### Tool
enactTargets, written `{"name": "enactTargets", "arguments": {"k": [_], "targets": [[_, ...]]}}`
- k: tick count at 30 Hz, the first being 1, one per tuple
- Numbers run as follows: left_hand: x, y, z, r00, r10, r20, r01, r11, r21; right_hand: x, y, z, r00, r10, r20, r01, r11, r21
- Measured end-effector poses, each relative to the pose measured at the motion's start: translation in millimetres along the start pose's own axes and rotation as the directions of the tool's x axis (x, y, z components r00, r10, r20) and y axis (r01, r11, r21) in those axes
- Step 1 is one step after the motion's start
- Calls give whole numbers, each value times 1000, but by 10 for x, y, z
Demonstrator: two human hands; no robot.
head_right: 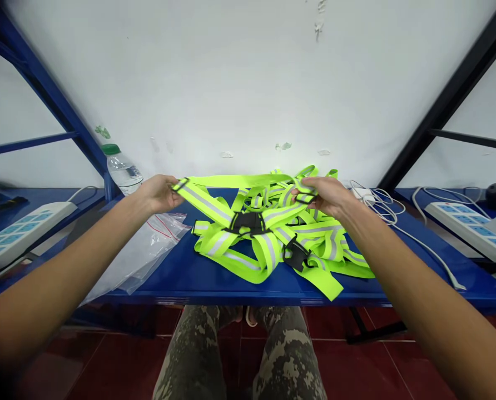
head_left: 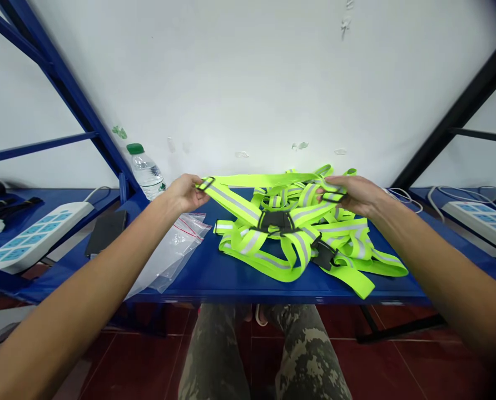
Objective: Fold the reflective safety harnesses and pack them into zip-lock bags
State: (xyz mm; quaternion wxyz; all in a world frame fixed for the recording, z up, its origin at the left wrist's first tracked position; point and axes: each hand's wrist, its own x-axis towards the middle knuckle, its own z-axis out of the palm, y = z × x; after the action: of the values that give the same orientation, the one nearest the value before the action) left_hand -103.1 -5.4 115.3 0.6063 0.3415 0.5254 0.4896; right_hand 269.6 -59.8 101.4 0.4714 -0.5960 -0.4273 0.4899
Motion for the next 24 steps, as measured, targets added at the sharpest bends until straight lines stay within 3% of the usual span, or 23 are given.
{"name": "enactTargets", "arguments": {"k": [2, 4, 6, 8, 9, 11, 13, 15, 17, 18, 20, 22, 24], "targets": [[-60, -118, 63, 999, -8, 41, 4, 995, 97, -38, 81, 57, 987, -144, -66, 114, 934, -338], [-181, -240, 144, 993, 116, 19, -115, 923, 368, -157, 139, 138, 918, -394, -42, 263, 684, -680], [-341, -351, 241, 927, 375, 1, -271, 671, 690, -354, 165, 256, 831, -546, 106, 369, 399, -839], [-508, -451, 347, 819, 542, 187, -404, 314, 859, -576, 179, 407, 863, -429, 266, 415, 305, -857], [-582, -501, 399, 803, 509, 310, -460, 198, 866, -675, 195, 486, 877, -342, 338, 439, 281, -854], [-693, -609, 494, 812, 295, 504, -552, 105, 827, -814, 265, 626, 877, -279, 392, 448, 176, -877], [-744, -722, 559, 805, 83, 588, -592, 40, 805, -856, 379, 711, 869, -248, 428, 456, 67, -888], [-744, -797, 584, 792, 37, 609, -605, -86, 792, -820, 489, 722, 865, -189, 466, 476, 8, -880], [-724, -775, 574, 777, 119, 619, -601, -155, 784, -740, 535, 666, 862, -149, 485, 491, 3, -871], [-719, -715, 562, 768, 177, 616, -601, -137, 788, -694, 521, 620, 865, -151, 478, 486, 17, -874], [-731, -508, 535, 769, 276, 576, -598, -8, 802, -604, 413, 511, 884, -197, 424, 450, 113, -886], [-764, -233, 511, 823, 322, 469, -540, 184, 821, -522, 224, 398, 914, -261, 312, 391, 353, -850], [-790, 39, 482, 827, 417, 378, -509, 268, 818, -451, 1, 292, 945, -279, 171, 323, 714, -621]]}}
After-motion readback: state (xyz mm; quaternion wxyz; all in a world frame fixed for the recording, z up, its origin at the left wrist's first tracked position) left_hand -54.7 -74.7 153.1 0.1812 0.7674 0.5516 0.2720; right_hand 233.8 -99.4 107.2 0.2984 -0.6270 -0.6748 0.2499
